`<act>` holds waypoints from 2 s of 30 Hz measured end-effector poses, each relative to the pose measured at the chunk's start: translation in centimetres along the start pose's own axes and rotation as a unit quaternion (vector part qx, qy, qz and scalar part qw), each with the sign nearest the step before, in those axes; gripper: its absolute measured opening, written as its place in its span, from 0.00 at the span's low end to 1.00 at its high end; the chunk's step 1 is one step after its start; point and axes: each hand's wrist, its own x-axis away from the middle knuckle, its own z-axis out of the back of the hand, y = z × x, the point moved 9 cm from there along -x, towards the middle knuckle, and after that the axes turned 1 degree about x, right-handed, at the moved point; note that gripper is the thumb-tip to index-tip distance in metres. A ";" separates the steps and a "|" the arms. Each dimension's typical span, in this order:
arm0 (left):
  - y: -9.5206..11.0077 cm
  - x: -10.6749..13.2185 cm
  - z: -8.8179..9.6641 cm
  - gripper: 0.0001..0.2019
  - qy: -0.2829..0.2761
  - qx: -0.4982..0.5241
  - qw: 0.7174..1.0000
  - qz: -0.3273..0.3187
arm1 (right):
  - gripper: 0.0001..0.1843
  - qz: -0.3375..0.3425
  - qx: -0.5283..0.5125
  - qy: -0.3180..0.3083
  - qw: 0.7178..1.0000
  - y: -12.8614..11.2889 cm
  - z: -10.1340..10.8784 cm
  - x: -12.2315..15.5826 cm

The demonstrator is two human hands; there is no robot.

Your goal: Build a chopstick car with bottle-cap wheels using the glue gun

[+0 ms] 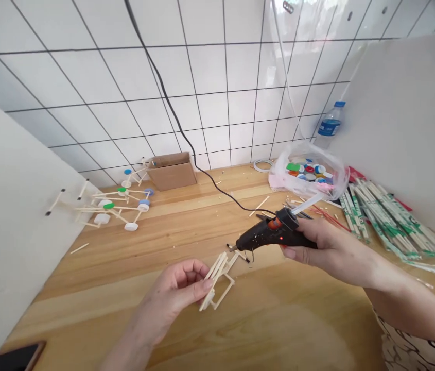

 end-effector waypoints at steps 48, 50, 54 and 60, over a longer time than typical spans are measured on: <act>-0.1 0.2 0.0 0.14 0.025 0.012 0.999 -0.028 | 0.11 -0.013 -0.086 0.103 0.991 4.1 2.2 -12.4; -0.1 0.3 -0.1 0.13 0.024 0.016 0.999 -0.031 | 0.10 -0.027 -0.074 0.097 0.992 4.5 0.6 -14.7; 0.0 0.4 -0.3 0.13 0.017 0.024 0.999 -0.027 | 0.12 -0.069 -0.029 0.061 0.995 5.5 -3.3 -17.3; 0.1 0.3 -0.4 0.12 0.007 0.019 0.999 -0.030 | 0.15 -0.080 0.081 0.039 0.993 5.4 -6.0 -18.2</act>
